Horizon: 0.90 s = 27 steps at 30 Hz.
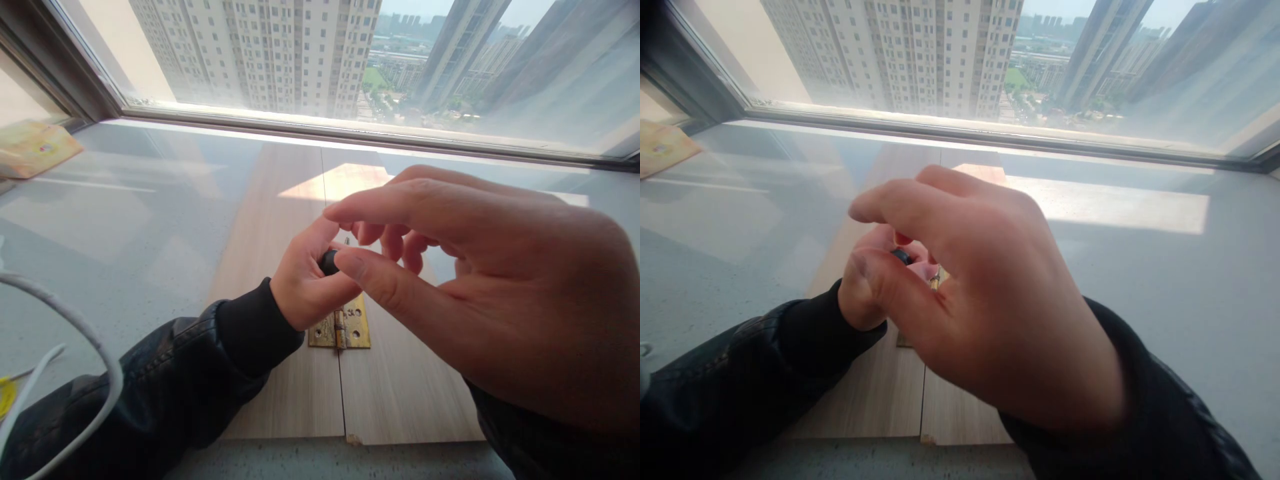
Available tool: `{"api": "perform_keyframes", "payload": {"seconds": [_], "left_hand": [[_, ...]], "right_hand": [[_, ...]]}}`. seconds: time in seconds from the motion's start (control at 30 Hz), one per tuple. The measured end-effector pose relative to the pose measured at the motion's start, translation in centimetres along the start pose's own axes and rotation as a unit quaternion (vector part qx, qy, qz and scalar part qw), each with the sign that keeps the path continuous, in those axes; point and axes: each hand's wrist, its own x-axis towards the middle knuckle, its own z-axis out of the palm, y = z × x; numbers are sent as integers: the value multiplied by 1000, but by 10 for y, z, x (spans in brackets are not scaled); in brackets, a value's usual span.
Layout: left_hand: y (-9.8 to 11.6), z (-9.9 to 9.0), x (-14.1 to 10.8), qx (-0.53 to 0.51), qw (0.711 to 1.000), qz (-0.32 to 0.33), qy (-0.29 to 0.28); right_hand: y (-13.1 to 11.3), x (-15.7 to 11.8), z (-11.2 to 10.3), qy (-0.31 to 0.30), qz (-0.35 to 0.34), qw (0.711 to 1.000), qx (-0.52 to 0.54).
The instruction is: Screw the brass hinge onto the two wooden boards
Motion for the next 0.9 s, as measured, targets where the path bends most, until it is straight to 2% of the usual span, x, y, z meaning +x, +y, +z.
{"api": "perform_keyframes", "payload": {"seconds": [0.03, 0.1, 0.17, 0.33, 0.47, 0.57, 0.7, 0.9], "left_hand": [[-2, -2, 2, -9, 1000, 26, -9], [-5, -5, 8, -15, 996, 86, -36], [-5, -9, 12, -22, 991, 114, -70], [0, -12, 15, -53, 991, 34, -122], [0, -16, 16, -69, 983, 43, -167], [-2, -20, 19, -49, 979, 46, -192], [-2, -26, 23, -42, 973, 15, -228], [8, -41, 27, 20, 960, -8, -279]], "right_hand": [[6, 1, 3, -9, 13, 1000, -2], [13, 1, 11, -24, -1, 1000, 4], [17, 1, 17, -45, -14, 999, -3], [24, 1, 13, -96, -27, 995, 6], [29, 0, 9, -134, -48, 989, 32], [30, -1, 9, -140, -57, 988, 32], [32, -1, 11, -145, -45, 988, 20], [30, -1, 18, -125, -23, 992, -21]]}}
